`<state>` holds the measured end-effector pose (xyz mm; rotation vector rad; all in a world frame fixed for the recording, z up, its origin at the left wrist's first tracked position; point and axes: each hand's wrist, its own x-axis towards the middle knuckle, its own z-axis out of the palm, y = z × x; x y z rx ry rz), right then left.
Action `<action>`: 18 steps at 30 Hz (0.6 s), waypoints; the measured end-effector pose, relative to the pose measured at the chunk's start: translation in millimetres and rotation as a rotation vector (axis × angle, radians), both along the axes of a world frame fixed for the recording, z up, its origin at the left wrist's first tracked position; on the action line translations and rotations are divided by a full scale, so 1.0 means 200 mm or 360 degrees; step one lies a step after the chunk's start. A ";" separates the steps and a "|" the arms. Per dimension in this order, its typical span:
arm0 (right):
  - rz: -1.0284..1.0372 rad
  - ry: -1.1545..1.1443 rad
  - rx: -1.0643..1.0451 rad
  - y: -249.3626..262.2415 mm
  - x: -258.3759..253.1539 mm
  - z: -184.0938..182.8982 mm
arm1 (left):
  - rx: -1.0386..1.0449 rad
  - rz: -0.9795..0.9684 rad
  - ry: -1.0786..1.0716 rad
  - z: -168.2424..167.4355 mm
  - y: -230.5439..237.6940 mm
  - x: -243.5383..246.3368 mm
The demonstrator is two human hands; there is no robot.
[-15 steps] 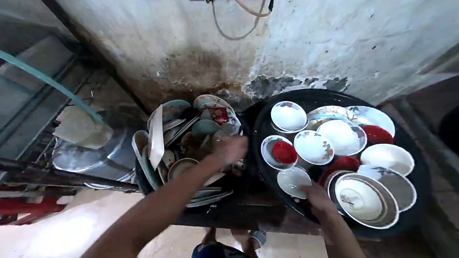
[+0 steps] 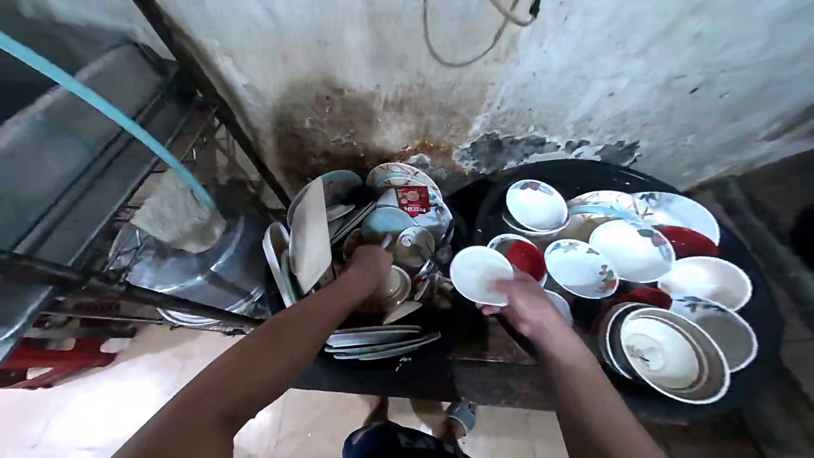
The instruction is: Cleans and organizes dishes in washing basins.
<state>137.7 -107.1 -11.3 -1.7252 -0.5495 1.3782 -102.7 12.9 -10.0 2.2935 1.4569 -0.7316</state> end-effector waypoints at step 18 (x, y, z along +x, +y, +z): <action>0.0176 -0.1706 -0.0090 -0.01 0.00 -0.08 | 0.0508 0.0161 -0.0960 0.20 0.10 0.46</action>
